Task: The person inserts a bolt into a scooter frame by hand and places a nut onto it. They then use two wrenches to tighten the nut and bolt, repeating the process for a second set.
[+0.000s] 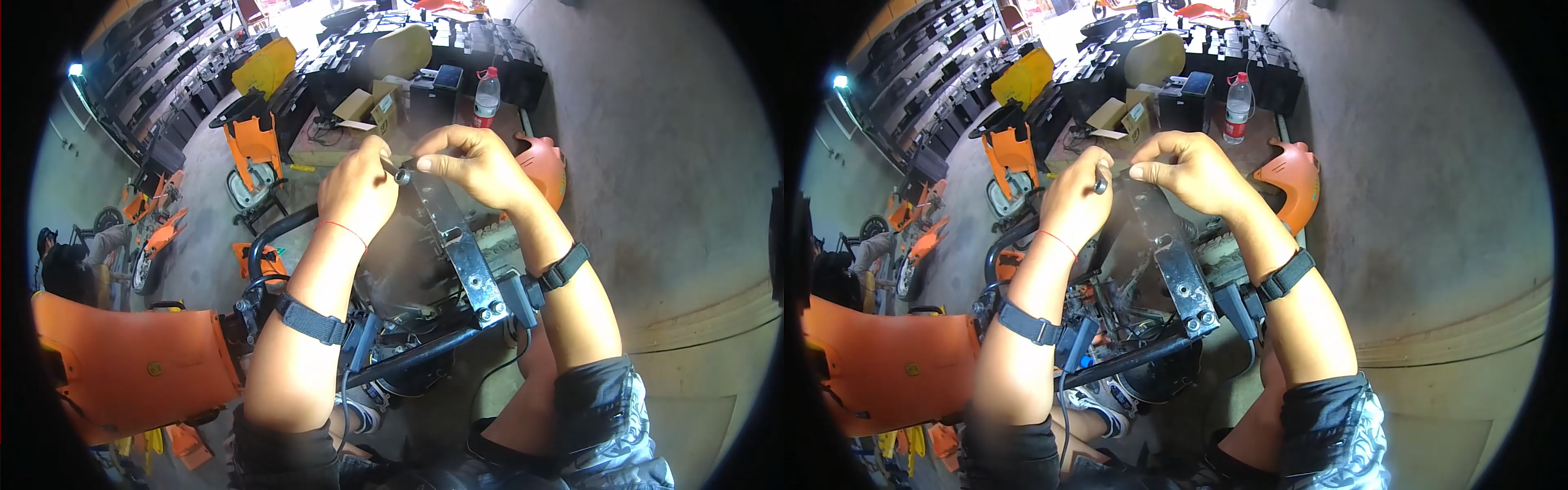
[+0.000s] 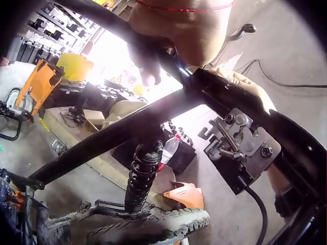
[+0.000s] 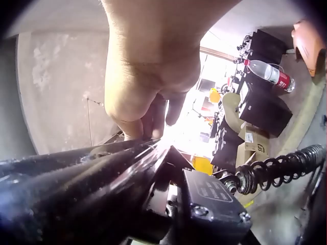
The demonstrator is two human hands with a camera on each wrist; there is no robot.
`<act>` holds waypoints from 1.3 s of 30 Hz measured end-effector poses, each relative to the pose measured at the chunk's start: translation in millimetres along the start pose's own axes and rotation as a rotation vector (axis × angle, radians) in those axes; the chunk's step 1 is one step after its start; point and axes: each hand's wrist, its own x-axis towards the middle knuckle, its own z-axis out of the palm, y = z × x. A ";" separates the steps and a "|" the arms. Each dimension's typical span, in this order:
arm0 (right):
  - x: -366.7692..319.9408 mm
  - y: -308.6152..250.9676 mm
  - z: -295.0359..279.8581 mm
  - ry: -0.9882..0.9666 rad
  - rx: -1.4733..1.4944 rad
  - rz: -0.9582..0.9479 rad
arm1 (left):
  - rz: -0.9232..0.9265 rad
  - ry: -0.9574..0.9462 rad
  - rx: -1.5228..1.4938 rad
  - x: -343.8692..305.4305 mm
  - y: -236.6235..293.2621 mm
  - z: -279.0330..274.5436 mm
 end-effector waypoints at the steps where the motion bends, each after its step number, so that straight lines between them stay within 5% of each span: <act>1: 0.1 1.9 0.4 0.002 0.036 -0.023 | 0.001 0.003 -0.005 0.1 -0.5 0.3; 7: -2.0 -2.2 9.1 0.075 0.071 -0.050 | 0.005 -0.003 0.015 -1.3 0.4 -1.1; 8: -2.1 -0.1 3.7 0.022 0.048 0.110 | 0.007 -0.004 0.015 -1.1 1.3 -1.4; 18: -1.4 -2.0 1.7 -0.016 0.142 0.013 | -0.026 -0.012 0.012 -2.5 6.7 -5.6; 20: -3.1 -4.5 2.4 -0.015 0.057 0.141 | -0.035 -0.025 0.013 -2.3 7.0 -6.2; 26: -0.1 -5.5 3.6 -0.070 0.230 0.030 | -0.028 -0.012 0.014 -2.3 6.8 -5.9; 31: 0.2 -2.5 -2.4 -0.059 0.049 0.112 | -0.040 -0.030 0.005 -1.7 6.7 -6.0; 36: -2.6 -10.2 1.9 -0.119 0.305 0.037 | -0.048 -0.028 0.016 -3.0 7.7 -6.9; 39: 0.6 -2.0 -3.8 -0.156 0.058 0.154 | -0.046 -0.034 0.014 -1.8 6.3 -6.3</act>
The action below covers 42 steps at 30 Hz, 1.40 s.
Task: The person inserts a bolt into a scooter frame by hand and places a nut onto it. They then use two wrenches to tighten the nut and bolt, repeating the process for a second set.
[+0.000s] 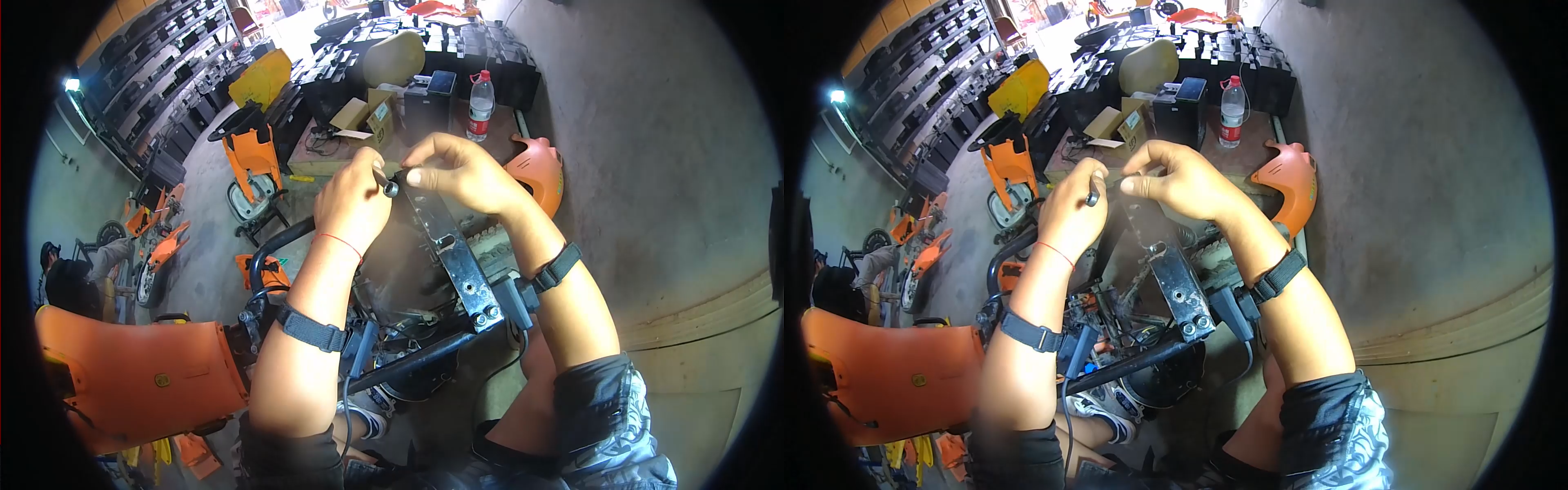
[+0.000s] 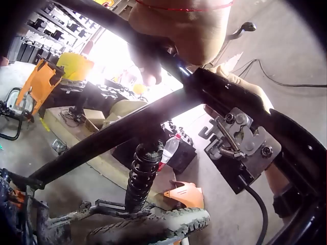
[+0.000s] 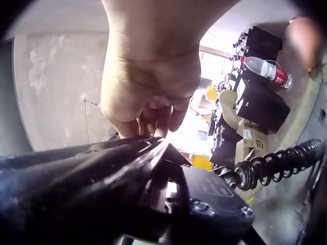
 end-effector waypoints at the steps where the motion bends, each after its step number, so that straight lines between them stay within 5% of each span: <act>1: 1.1 1.7 -1.1 0.000 0.000 0.000 | 0.001 0.000 -0.008 0.3 -0.1 0.6; 12: 5.2 11.8 -1.7 0.047 0.086 -0.152 | 0.005 0.005 -0.005 -0.5 1.1 0.2; 18: 0.3 3.7 -3.5 0.017 0.043 -0.025 | 0.013 0.003 -0.014 0.5 0.4 0.1; 42: -1.8 -7.3 -3.6 -0.019 -0.009 -0.078 | 0.005 -0.001 -0.002 0.0 1.0 -1.2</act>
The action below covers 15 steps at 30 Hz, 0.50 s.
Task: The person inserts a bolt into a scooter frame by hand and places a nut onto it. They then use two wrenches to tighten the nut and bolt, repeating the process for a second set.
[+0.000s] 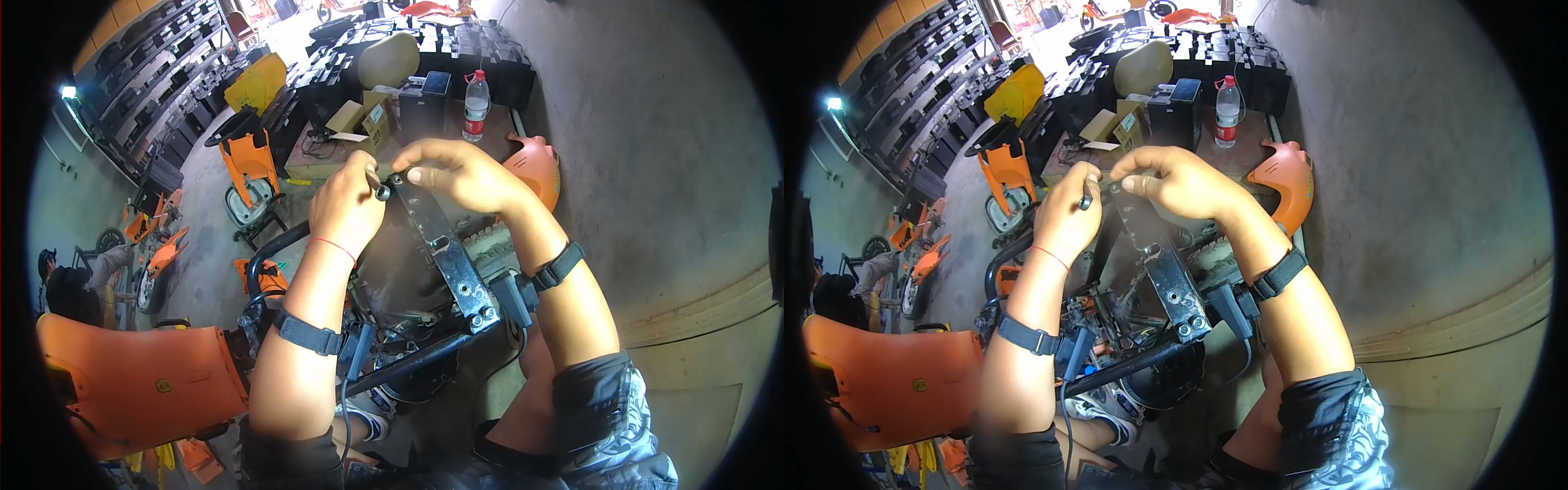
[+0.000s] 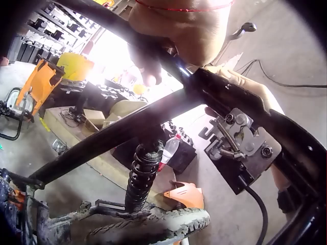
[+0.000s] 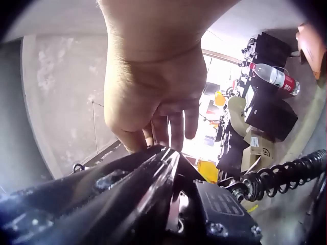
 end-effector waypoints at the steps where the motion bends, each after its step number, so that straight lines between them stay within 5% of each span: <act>1: -0.8 -4.1 1.0 0.001 -0.001 -0.001 | 0.000 -0.005 0.009 0.2 0.3 -0.4; 4: -1.1 -4.8 1.4 0.060 -0.121 0.103 | -0.001 -0.006 -0.007 0.5 0.0 -0.2; 6: 2.3 6.6 0.0 0.069 -0.100 -0.107 | -0.005 -0.006 -0.007 -0.3 1.6 -0.9; 15: 2.0 5.7 0.4 0.058 -0.034 -0.040 | -0.004 -0.011 -0.004 -0.3 1.2 -1.6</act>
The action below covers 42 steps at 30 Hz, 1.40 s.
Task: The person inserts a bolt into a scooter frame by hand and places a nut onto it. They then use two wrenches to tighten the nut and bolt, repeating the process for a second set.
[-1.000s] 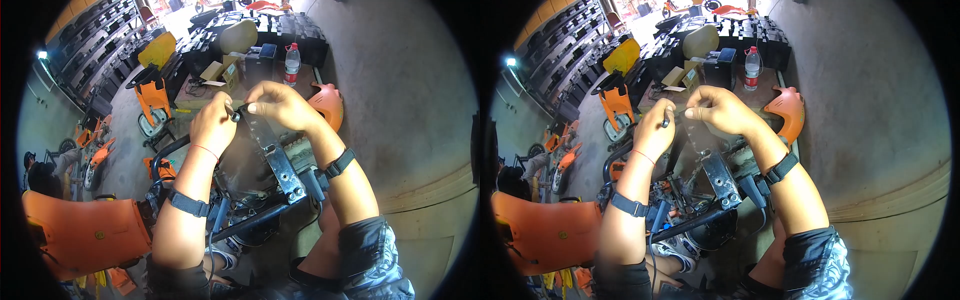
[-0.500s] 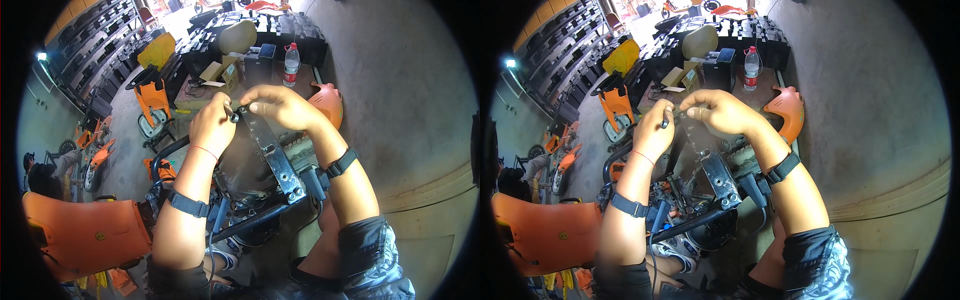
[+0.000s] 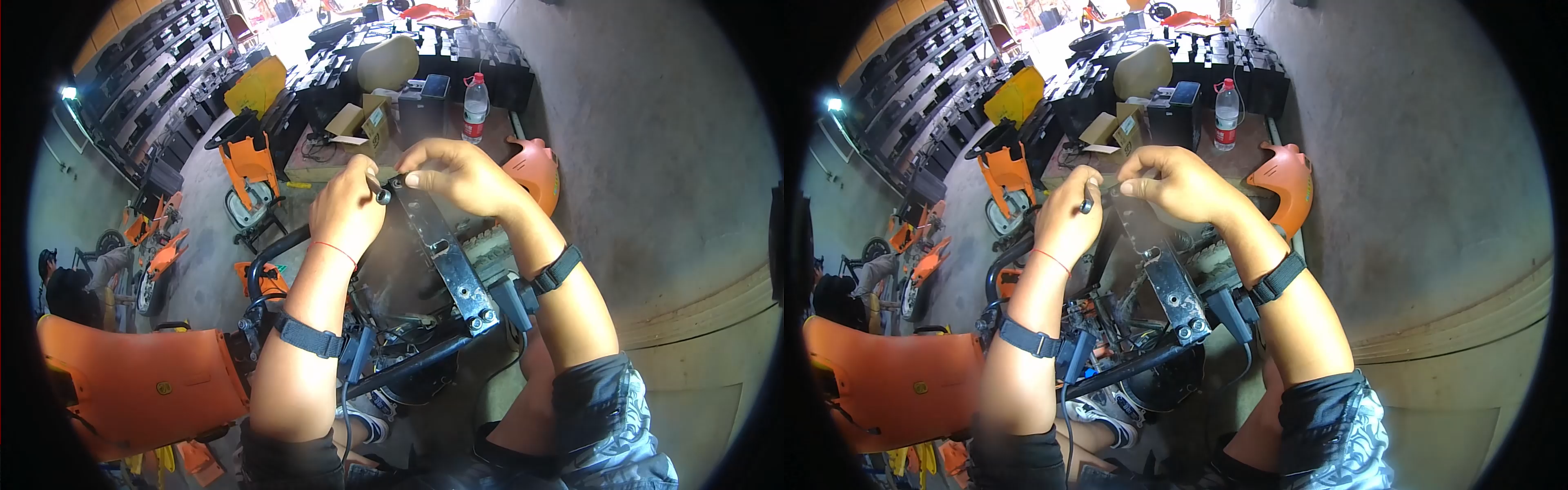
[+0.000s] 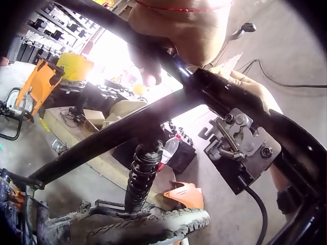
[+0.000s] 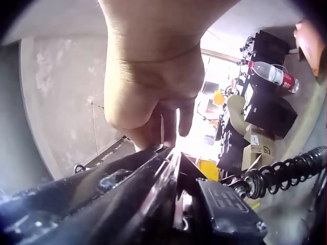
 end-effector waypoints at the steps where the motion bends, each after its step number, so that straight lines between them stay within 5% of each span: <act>1: 0.3 0.5 0.9 0.000 0.000 0.000 | 0.002 0.007 -0.004 -0.3 -0.7 0.8; 42: -0.4 -1.8 0.0 0.026 0.028 -0.047 | 0.015 0.026 -0.021 1.6 -3.0 3.3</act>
